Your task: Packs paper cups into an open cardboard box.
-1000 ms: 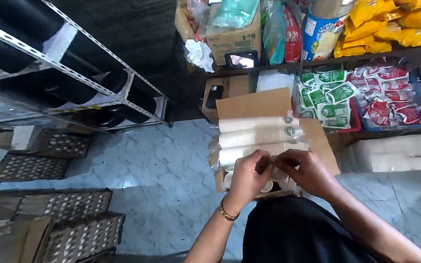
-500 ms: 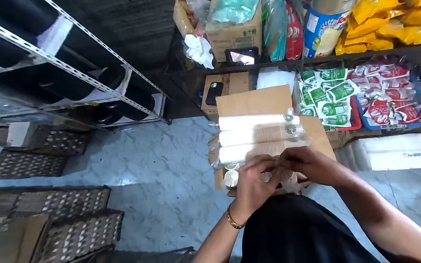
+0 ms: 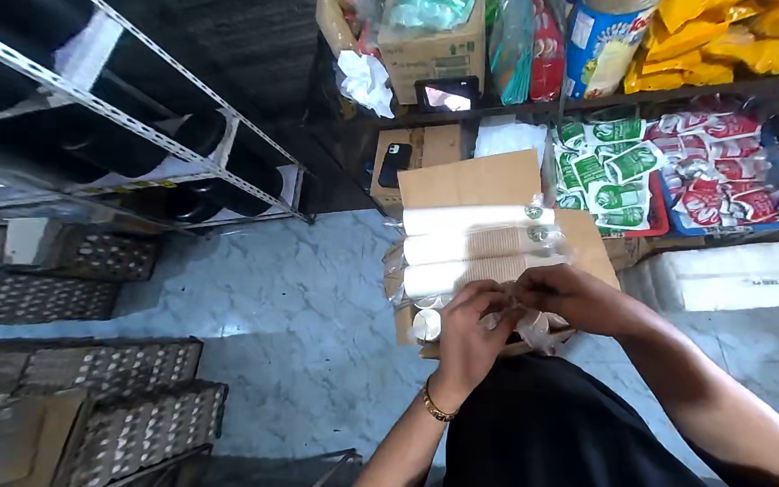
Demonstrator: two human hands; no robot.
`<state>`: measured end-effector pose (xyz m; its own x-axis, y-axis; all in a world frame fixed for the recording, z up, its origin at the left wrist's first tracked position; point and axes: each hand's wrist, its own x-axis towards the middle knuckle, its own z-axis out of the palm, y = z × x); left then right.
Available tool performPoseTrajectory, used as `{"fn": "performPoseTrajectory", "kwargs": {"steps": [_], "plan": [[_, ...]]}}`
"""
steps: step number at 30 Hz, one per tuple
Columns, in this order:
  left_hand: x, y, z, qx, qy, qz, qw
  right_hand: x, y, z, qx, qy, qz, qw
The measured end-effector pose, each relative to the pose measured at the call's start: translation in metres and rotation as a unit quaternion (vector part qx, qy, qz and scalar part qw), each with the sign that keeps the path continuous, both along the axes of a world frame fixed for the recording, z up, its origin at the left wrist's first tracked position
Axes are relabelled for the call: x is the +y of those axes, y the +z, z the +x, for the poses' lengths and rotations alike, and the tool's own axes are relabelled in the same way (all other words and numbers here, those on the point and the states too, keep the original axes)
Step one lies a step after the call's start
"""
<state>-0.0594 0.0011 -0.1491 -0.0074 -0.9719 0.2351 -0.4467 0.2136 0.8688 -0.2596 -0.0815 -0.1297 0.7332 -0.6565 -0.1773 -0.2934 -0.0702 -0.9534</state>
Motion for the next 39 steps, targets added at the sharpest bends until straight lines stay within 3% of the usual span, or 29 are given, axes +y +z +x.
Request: {"fn": "performPoseTrajectory", "kwargs": {"steps": [7, 15, 39], "plan": [[0.0, 0.001, -0.008, -0.041, 0.02, -0.009, 0.999, 0.002, -0.003, 0.002, -0.033, -0.034, 0.013, 0.999], [0.004, -0.009, -0.018, 0.001, 0.06, -0.085, 0.995, 0.005, -0.007, 0.001, -0.062, -0.071, 0.031, 0.995], [-0.003, -0.004, -0.017, -0.203, 0.042, -0.157, 0.966, 0.0, -0.002, 0.002, -0.04, -0.067, 0.054, 0.996]]}}
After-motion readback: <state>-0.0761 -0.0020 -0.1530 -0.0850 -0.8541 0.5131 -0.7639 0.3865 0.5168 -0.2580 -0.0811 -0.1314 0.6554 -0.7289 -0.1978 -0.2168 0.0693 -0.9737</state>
